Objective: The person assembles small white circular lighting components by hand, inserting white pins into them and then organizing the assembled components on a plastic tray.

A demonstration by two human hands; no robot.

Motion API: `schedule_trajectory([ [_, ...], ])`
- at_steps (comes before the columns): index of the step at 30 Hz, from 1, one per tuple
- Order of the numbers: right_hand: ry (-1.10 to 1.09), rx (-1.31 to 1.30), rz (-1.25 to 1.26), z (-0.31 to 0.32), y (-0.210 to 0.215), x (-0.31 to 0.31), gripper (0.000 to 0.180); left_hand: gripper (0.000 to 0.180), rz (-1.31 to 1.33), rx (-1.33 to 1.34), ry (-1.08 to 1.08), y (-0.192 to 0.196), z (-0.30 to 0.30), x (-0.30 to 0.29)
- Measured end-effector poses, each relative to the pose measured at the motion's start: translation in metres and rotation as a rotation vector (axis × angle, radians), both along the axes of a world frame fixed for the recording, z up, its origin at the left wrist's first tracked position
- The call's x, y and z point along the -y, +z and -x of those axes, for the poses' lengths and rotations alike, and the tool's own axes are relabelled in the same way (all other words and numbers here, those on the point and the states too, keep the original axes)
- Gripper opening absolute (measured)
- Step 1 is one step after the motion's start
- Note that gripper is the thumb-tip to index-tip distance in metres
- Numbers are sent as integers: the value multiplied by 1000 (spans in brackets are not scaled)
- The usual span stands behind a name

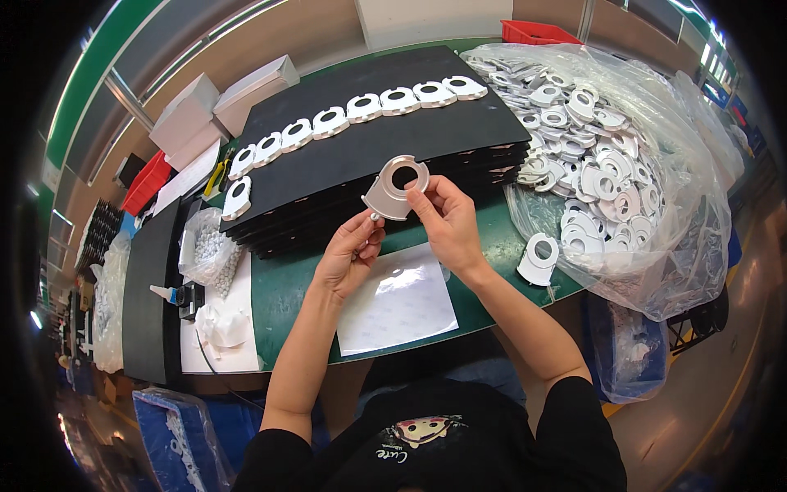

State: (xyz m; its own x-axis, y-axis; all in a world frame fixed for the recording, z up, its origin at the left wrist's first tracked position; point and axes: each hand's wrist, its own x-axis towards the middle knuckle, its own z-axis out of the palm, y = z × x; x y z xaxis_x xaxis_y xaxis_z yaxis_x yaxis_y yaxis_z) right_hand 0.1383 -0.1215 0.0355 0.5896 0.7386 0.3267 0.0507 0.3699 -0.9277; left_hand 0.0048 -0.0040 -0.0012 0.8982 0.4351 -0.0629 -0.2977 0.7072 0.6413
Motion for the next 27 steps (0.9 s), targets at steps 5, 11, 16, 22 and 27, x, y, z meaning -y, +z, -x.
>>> schedule_trajectory([
  [5,-14,-20,4,0,-4,-8,15,20,-20,-37,20,8,1,4],
  [11,34,-14,57,6,3,-9,14,17,-31,-37,-62,2,8,-4],
  [16,45,94,91,13,23,-18,14,23,-23,-47,-17,7,15,-8],
  [22,-40,428,-32,43,74,-73,22,29,176,-62,45,16,31,-21],
  [27,126,493,145,72,87,-153,33,32,87,-96,21,30,47,-24],
])
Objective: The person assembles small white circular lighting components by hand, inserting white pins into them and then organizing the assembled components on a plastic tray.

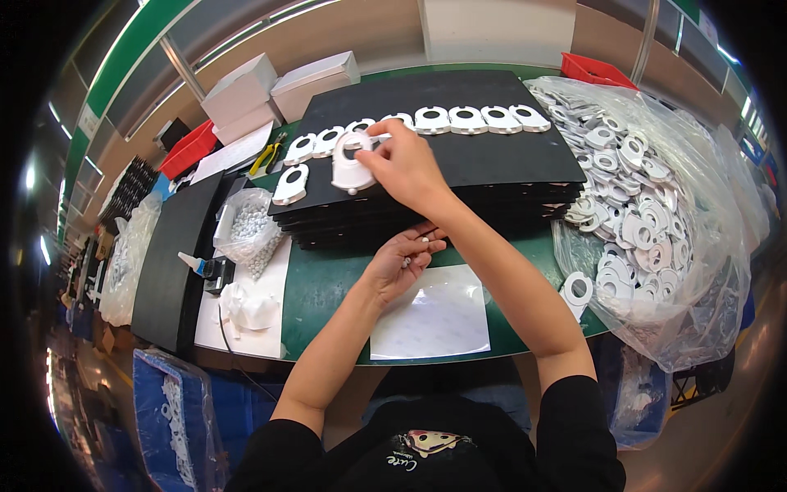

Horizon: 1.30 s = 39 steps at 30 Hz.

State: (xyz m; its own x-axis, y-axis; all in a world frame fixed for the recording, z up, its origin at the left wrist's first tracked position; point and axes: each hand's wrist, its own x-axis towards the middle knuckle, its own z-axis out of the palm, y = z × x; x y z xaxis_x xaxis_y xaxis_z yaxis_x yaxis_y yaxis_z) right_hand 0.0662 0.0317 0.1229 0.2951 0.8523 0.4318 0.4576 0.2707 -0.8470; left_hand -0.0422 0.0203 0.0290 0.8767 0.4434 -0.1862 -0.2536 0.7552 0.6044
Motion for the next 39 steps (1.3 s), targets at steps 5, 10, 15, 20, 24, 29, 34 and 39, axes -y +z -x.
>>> schedule_trajectory([
  [5,147,-111,333,20,18,-46,29,22,19,-11,-34,-11,3,-7],
  [10,113,-23,456,23,15,-57,26,23,-64,-58,-63,-1,5,-3],
  [15,64,48,-19,11,-8,-1,27,18,-30,-99,-3,6,-5,8],
  [20,38,71,-58,-11,-22,131,22,26,-67,28,24,-20,-19,9],
  [24,-321,258,150,-63,-42,223,18,32,36,79,53,-23,-42,25],
  [29,-779,577,584,-125,-56,308,25,30,42,130,56,-26,-55,36],
  [34,-903,809,705,-132,-70,326,40,16,2,75,51,-31,-60,41],
  [39,-841,952,854,-135,-86,310,49,13,-16,81,6,-29,-59,42],
])
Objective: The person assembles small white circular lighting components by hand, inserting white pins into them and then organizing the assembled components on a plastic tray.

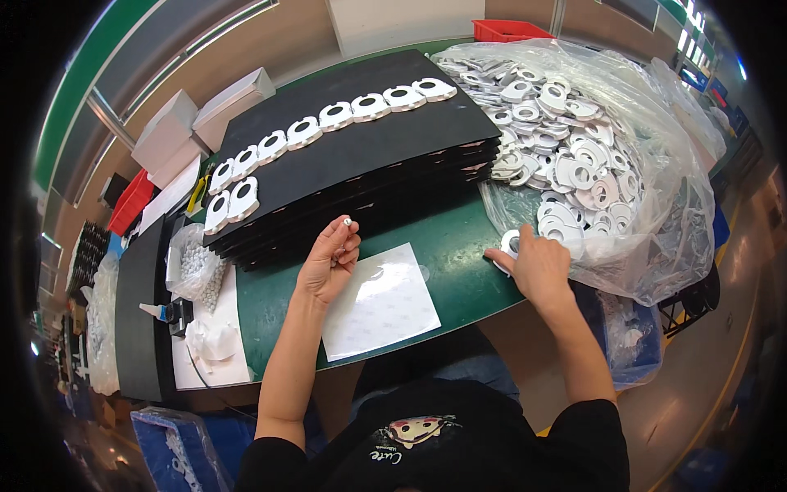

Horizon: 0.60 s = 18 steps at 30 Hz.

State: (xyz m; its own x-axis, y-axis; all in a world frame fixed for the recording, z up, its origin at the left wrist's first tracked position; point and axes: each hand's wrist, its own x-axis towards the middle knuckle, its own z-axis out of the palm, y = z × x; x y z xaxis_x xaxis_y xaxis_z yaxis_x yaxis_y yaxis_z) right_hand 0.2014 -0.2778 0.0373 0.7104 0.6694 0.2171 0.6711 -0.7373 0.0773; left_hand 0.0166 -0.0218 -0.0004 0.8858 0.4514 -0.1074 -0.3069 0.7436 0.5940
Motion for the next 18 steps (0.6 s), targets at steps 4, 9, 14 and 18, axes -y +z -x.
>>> schedule_trajectory([
  [4,149,-103,46,-3,21,-3,40,14,-10,34,-46,0,5,-7],
  [9,312,-240,105,6,56,-7,23,14,-23,42,-51,1,9,-13],
  [14,579,-624,-465,38,60,-48,10,14,20,54,-33,-2,11,-16],
  [18,574,-1054,-849,58,-8,-87,11,12,16,64,-36,-1,10,-17],
])
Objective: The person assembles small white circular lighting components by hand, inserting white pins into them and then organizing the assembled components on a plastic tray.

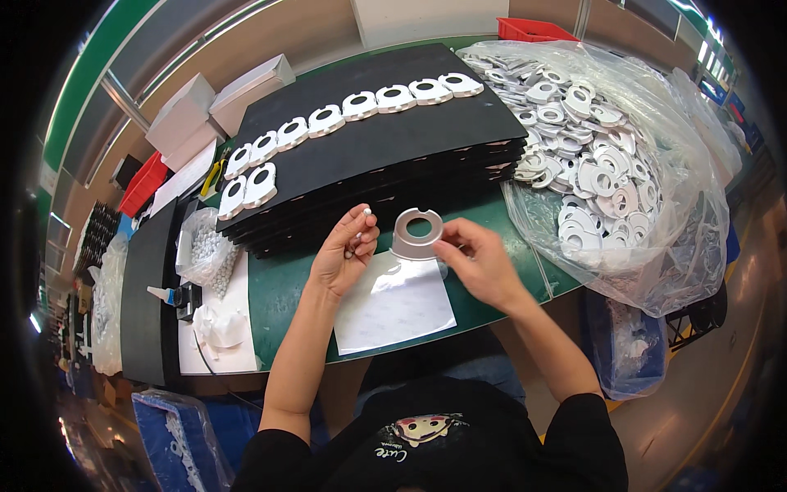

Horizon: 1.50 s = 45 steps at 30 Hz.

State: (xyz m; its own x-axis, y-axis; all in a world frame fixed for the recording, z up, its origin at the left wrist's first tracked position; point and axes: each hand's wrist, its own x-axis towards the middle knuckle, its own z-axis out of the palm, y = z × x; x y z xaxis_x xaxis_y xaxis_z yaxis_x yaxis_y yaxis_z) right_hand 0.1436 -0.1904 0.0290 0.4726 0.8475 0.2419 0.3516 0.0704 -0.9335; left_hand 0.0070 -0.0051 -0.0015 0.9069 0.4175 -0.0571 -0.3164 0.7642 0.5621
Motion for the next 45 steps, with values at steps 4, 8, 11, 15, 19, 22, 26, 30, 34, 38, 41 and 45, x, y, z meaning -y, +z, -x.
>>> schedule_trajectory([
  [4,24,-93,6,19,-25,-19,13,13,62,-27,71,-2,2,-4],
  [8,47,243,50,27,-24,-25,10,15,52,-14,71,-12,4,-10],
  [11,55,452,-5,25,-25,-26,10,17,23,-62,91,-11,-1,-8],
  [15,45,600,-109,24,-30,-27,11,20,25,-90,120,-11,-2,-6],
  [19,-86,153,-117,24,-25,-29,9,19,44,-62,96,-11,-1,-6],
  [22,-122,-177,-247,13,-21,-40,8,21,15,-58,73,-9,0,-3],
  [26,-114,-368,-297,11,-6,-56,11,23,-54,-89,32,-6,-1,-1],
  [30,-54,-378,-314,11,-5,-66,12,22,-73,-86,13,-3,-1,0],
  [34,-70,-347,-314,15,-2,-68,12,17,-65,-64,-4,2,1,2],
  [38,-39,-344,-281,18,2,-67,11,14,-90,-27,-33,-4,4,1],
  [41,-10,-363,-253,19,9,-66,10,16,-87,-11,-74,-6,6,-2],
  [45,14,-307,-232,22,24,-73,10,21,-41,-36,-51,1,11,-4],
])
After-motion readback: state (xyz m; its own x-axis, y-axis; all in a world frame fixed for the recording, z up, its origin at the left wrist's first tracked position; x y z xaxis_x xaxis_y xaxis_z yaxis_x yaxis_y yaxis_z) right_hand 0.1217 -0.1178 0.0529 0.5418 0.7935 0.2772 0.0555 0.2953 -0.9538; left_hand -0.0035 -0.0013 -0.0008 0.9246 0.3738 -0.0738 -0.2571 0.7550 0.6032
